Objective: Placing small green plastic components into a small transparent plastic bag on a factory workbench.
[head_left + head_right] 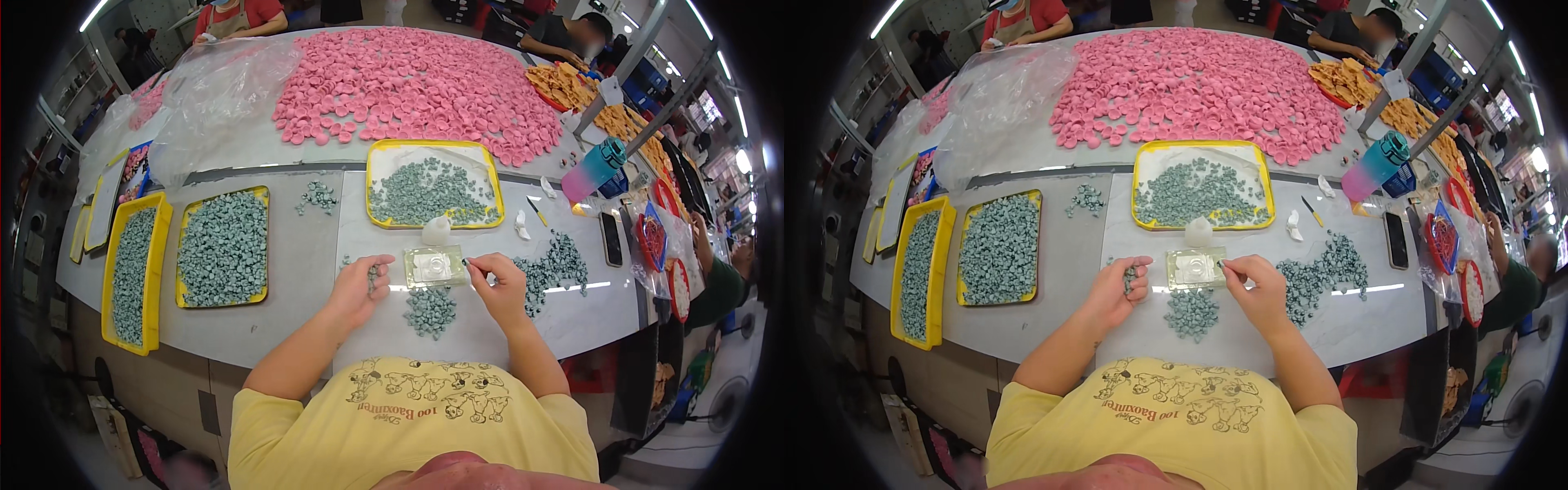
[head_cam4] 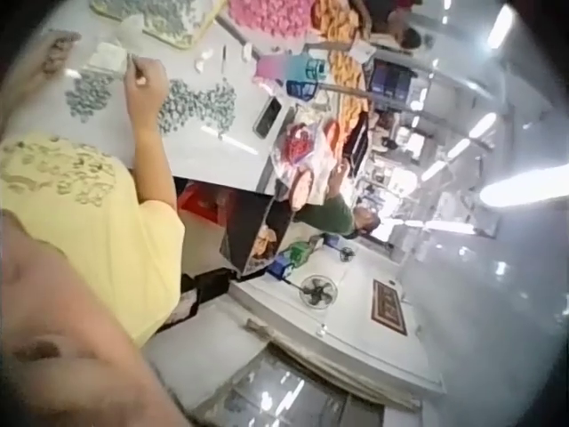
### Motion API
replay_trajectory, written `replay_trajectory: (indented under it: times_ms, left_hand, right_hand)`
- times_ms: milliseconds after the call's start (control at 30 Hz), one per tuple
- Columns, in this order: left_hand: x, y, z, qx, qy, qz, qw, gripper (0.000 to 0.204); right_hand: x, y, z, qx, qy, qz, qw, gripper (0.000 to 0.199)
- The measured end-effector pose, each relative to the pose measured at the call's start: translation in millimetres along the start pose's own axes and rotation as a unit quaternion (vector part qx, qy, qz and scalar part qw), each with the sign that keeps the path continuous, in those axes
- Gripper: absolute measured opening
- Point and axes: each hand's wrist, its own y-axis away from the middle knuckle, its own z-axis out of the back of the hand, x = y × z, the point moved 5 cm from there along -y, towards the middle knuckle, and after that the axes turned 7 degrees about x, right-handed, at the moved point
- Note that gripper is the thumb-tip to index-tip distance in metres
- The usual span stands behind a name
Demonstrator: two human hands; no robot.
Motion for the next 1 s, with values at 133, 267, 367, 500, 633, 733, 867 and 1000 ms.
replay_trajectory:
  times_ms: [133, 267, 367, 500, 633, 733, 867, 1000]
  left_hand:
    - [-6, -8, 9, 0.020, 0.015, 0.001, 1.000, 0.025]
    - [-6, -13, 17, 0.011, 0.006, -0.017, 1.000, 0.027]
    - [-8, -13, 17, 0.034, -0.007, -0.021, 0.999, 0.024]
    - [-5, -18, 19, 0.058, -0.029, -0.028, 0.998, 0.022]
    - [2, -22, 17, 0.076, 0.022, 0.005, 0.997, 0.024]
    - [3, -24, 10, 0.075, 0.039, 0.004, 0.996, 0.024]
    - [1, -25, 6, 0.072, 0.009, -0.037, 0.997, 0.020]
    - [3, -28, 13, 0.061, 0.006, -0.039, 0.997, 0.017]
  right_hand:
    - [2, -18, -9, 0.014, 0.000, 0.016, 1.000, 0.012]
    - [0, -28, -15, 0.013, 0.006, 0.019, 1.000, 0.012]
    - [-5, -29, -19, 0.006, 0.001, 0.016, 1.000, 0.012]
    - [-13, -26, -23, 0.009, -0.011, -0.003, 1.000, 0.012]
    - [-24, -22, -19, 0.011, 0.002, 0.003, 1.000, 0.013]
    - [-32, -19, -17, 0.014, -0.001, -0.004, 1.000, 0.013]
    - [-35, -18, -16, 0.014, -0.011, -0.015, 1.000, 0.012]
    - [-34, -17, -20, 0.013, -0.011, -0.014, 1.000, 0.011]
